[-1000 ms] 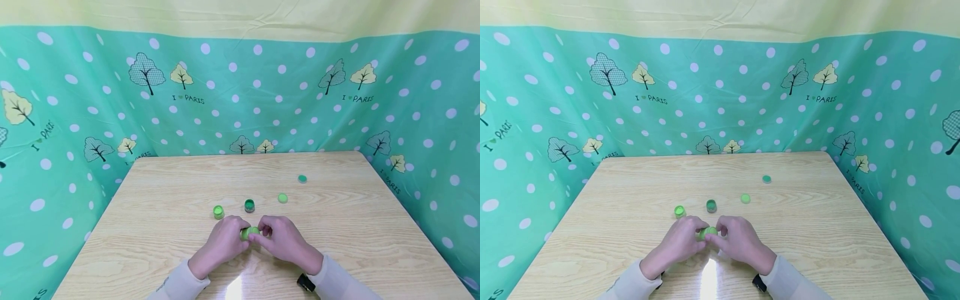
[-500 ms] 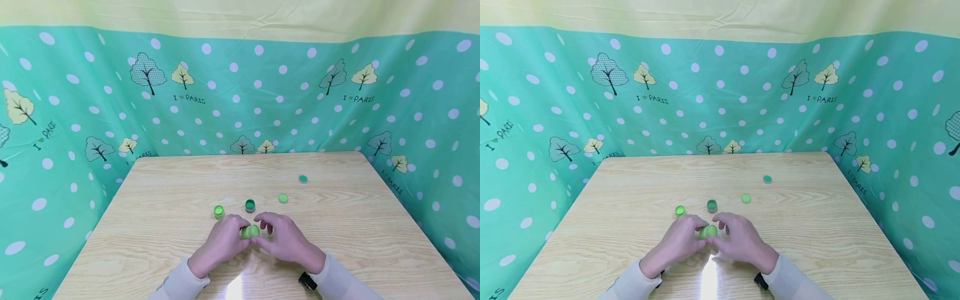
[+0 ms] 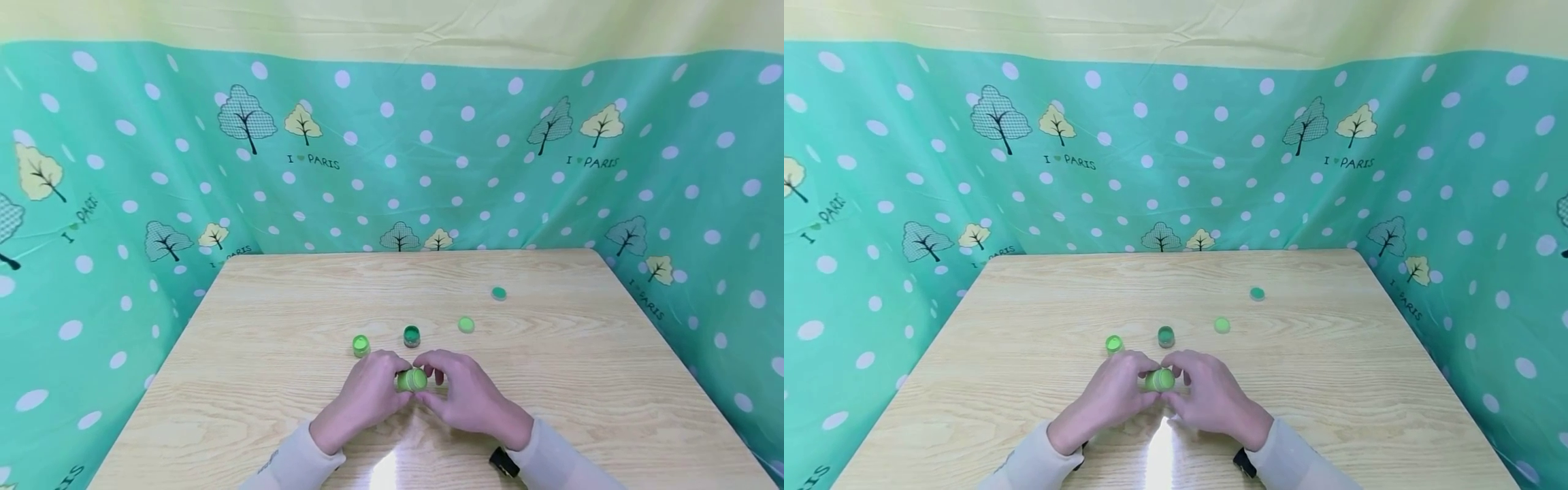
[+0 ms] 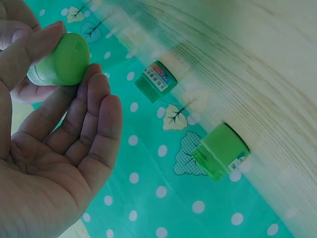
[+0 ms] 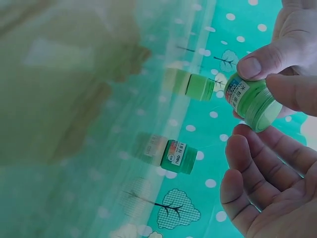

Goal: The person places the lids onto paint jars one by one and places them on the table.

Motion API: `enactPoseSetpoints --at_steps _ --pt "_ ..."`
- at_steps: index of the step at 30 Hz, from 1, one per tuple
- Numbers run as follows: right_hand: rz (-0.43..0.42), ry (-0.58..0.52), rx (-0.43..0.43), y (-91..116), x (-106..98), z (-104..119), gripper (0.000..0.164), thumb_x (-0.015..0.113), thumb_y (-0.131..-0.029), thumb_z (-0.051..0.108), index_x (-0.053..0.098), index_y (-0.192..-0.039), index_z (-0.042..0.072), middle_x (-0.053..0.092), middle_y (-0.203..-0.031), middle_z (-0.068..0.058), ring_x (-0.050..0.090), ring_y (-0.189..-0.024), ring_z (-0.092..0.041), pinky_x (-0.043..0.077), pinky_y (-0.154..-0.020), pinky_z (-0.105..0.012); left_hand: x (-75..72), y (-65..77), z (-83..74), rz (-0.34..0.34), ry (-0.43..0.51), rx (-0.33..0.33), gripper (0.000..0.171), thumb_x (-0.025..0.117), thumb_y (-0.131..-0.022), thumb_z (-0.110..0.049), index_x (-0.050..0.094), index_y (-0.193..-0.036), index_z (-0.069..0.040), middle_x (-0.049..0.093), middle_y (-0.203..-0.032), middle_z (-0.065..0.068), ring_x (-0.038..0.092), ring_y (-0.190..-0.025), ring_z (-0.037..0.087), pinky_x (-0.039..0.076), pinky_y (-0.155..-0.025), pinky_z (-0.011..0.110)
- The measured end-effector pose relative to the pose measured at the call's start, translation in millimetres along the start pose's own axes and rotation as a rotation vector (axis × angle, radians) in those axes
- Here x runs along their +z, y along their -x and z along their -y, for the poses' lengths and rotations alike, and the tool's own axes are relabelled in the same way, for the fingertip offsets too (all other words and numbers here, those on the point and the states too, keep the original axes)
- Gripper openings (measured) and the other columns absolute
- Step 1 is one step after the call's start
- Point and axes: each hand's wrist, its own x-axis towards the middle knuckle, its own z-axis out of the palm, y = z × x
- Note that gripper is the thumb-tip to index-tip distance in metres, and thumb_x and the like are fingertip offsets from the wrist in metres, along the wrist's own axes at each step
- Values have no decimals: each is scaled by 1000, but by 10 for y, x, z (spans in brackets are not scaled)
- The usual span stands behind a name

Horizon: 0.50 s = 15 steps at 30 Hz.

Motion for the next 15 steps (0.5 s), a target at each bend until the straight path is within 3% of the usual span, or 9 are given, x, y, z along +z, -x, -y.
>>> enactPoseSetpoints --at_steps 8,15 --pt "0 -2 -1 -11 -10 -3 33 87 -80 13 72 -109 13 68 -90 7 63 -76 -16 55 -66 -30 -1 -9 -13 -4 9 -1 22 92 -72 -12 72 -75 -20 65 -74 -11 54 -69 2 47 -62 20" --pt "-18 24 26 -14 -7 -3 26 88 -81 20 73 -102 15 64 -83 7 61 -70 -14 50 -62 -22 -5 -18 -24 0 7 -1 29 92 -73 -15 64 -68 -22 60 -70 -11 51 -66 3 44 -59 19"
